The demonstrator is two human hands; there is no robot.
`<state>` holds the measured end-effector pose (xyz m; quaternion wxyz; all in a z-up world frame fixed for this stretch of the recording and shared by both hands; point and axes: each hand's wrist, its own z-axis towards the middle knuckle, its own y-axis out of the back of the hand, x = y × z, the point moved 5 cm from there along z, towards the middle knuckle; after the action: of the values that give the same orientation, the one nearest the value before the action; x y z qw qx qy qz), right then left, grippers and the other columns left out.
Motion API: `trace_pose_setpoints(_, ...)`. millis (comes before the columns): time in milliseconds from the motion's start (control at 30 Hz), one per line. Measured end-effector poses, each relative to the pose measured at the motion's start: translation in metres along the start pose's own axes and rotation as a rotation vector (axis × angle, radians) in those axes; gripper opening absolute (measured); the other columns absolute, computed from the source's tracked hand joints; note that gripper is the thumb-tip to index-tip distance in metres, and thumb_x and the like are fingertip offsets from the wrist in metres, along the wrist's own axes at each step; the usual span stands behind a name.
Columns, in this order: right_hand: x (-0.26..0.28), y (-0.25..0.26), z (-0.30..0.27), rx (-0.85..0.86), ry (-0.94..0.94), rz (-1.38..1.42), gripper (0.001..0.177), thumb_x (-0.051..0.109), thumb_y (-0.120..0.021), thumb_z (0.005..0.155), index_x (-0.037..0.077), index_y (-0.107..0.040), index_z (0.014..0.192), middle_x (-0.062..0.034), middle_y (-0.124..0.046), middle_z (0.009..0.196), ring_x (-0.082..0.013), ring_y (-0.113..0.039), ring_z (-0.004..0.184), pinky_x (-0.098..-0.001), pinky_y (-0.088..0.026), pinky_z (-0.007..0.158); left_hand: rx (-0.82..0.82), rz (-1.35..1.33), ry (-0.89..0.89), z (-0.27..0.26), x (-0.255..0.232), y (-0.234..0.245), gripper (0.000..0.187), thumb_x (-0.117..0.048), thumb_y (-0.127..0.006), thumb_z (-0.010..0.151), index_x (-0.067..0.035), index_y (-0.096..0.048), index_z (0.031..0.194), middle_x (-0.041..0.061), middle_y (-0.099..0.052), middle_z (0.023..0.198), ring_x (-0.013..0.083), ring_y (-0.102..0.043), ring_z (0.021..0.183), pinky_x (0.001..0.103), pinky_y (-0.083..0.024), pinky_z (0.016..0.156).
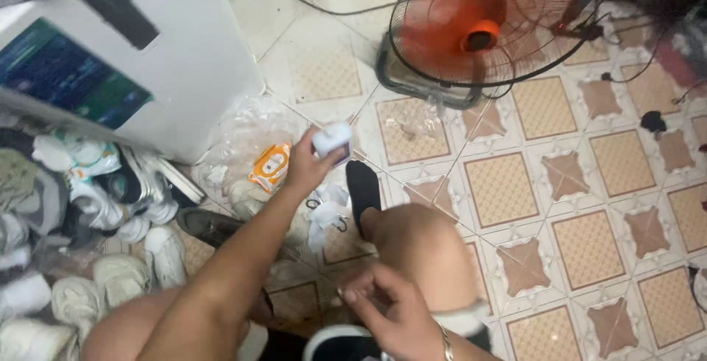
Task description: Cleaning and applying detailed repair/adhesive to a black and white sneaker using a cotton swab and cleaning solution.
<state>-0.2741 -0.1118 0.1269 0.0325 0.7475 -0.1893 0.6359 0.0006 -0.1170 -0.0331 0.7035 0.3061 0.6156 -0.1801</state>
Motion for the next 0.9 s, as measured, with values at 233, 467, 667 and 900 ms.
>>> trace_pose_setpoints(233,0.045,0.006,-0.019,-0.153,0.284,-0.018,0.008,0.008,-0.066,0.098,0.001,-0.066,0.093,-0.0098,-0.076,0.106,-0.0148,-0.073,0.092,-0.0303,-0.061,0.084,-0.158,-0.243,-0.264,-0.111,-0.187,0.052,0.048,-0.017,-0.081,0.092,0.0,-0.048,0.124,0.008,-0.066,0.11,0.0145,-0.064,0.102,0.031,-0.053,0.091)
trace_pose_setpoints(467,0.073,0.057,-0.088,-0.333,0.273,0.023,0.011,0.005,-0.071,0.099,-0.005,-0.07,0.102,-0.0125,-0.076,0.099,-0.0146,-0.069,0.088,-0.0274,-0.057,0.081,-0.29,-0.434,-0.27,-0.256,-0.285,0.052,0.041,-0.011,-0.076,0.102,-0.001,-0.05,0.132,0.01,-0.065,0.118,0.014,-0.064,0.107,0.029,-0.053,0.099)
trace_pose_setpoints(667,0.077,0.055,-0.143,-0.427,0.25,0.213,0.019,0.0,-0.07,0.096,-0.009,-0.071,0.112,-0.015,-0.075,0.104,-0.0167,-0.071,0.091,-0.0283,-0.058,0.084,-0.181,-0.241,-0.288,-0.3,-0.31,0.017,0.044,-0.015,-0.087,0.093,-0.002,-0.053,0.117,0.008,-0.071,0.112,0.0143,-0.072,0.102,0.029,-0.061,0.09)
trace_pose_setpoints(900,0.09,0.035,-0.157,-0.416,0.219,-0.035,0.021,-0.004,-0.071,0.092,-0.012,-0.073,0.112,-0.0167,-0.074,0.112,-0.0193,-0.071,0.103,-0.0283,-0.057,0.094,-0.037,0.421,-0.743,-0.293,-0.333,0.002,0.057,-0.018,-0.091,0.08,0.004,-0.058,0.122,0.02,-0.071,0.124,0.0303,-0.073,0.114,0.036,-0.06,0.095)
